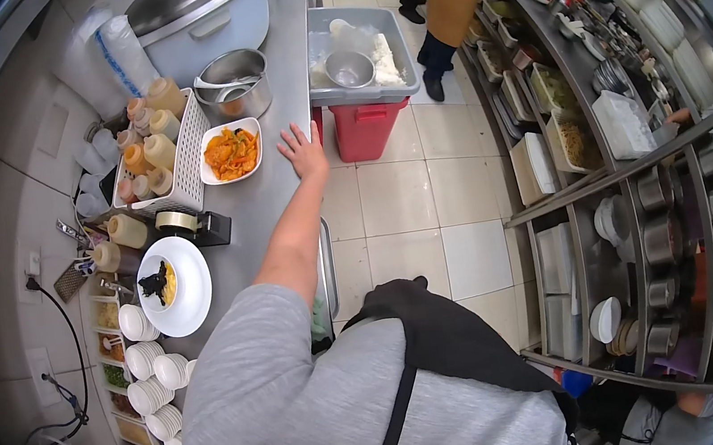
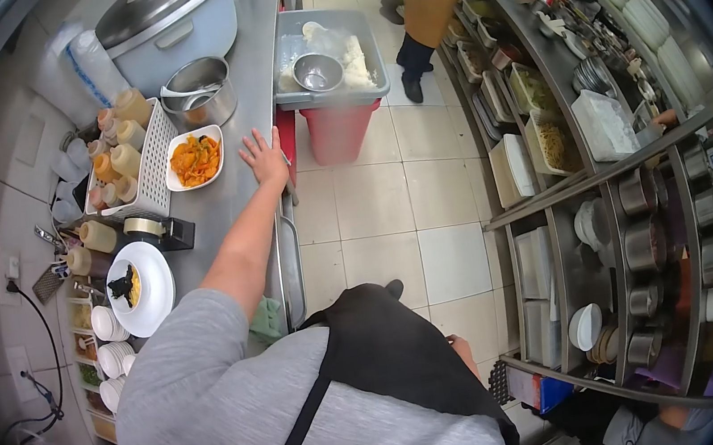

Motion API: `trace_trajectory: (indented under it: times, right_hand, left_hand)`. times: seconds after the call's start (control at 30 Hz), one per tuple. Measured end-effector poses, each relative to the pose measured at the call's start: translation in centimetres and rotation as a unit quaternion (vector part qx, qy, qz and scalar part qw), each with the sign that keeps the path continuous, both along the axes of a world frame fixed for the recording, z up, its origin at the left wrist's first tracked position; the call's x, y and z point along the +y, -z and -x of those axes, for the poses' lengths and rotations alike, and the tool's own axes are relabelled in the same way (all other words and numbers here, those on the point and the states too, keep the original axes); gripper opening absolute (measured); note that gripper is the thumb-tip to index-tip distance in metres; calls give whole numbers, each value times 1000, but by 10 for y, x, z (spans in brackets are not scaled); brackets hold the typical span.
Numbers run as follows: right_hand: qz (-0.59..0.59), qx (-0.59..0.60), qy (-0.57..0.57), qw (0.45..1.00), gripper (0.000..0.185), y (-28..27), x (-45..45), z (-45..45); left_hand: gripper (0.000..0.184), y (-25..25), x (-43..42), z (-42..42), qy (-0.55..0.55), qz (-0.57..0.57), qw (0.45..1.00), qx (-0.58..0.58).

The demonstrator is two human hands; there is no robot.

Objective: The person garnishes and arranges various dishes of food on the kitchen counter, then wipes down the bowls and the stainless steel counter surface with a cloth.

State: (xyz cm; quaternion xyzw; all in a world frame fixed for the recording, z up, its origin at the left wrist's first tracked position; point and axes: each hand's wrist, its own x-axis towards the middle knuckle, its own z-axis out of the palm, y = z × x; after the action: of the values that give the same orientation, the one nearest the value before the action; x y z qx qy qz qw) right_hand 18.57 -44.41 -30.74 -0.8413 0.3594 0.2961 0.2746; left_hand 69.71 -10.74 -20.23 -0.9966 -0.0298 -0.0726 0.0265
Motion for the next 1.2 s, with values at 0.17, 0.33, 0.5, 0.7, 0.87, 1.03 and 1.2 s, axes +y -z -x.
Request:
trace_trajectory:
  times: [0.17,0.33,0.5,0.7,0.87,1.03,1.2]
  right_hand:
    - [2,-5,-3,1000,37,0,0,-1]
    - [5,-10,-4,1000,37,3,-3,1]
    - [9,-18,-13,1000,37,16,-6,5]
    - [29,-47,-27,998,37,31,-10,4]
    - [14,-40,35,998,37,-23,10,-6]
    - [25,-30,19,999,38,-17,10,3]
    - [25,3,13,1000,39,-12,10,5]
  left_hand:
    - [59,1,1,-1,8,0,1000,-15]
    - [58,-5,-1,1,5,-13,1000,17]
    - [64,2,2,0,31,56,998,-22]
    - [61,-12,3,10,318,222,919,-74]
    - [75,-28,0,16,234,226,943,65]
    - [71,-13,1,13,312,259,913,-45]
    - [58,-14,0,14,299,278,913,-23]
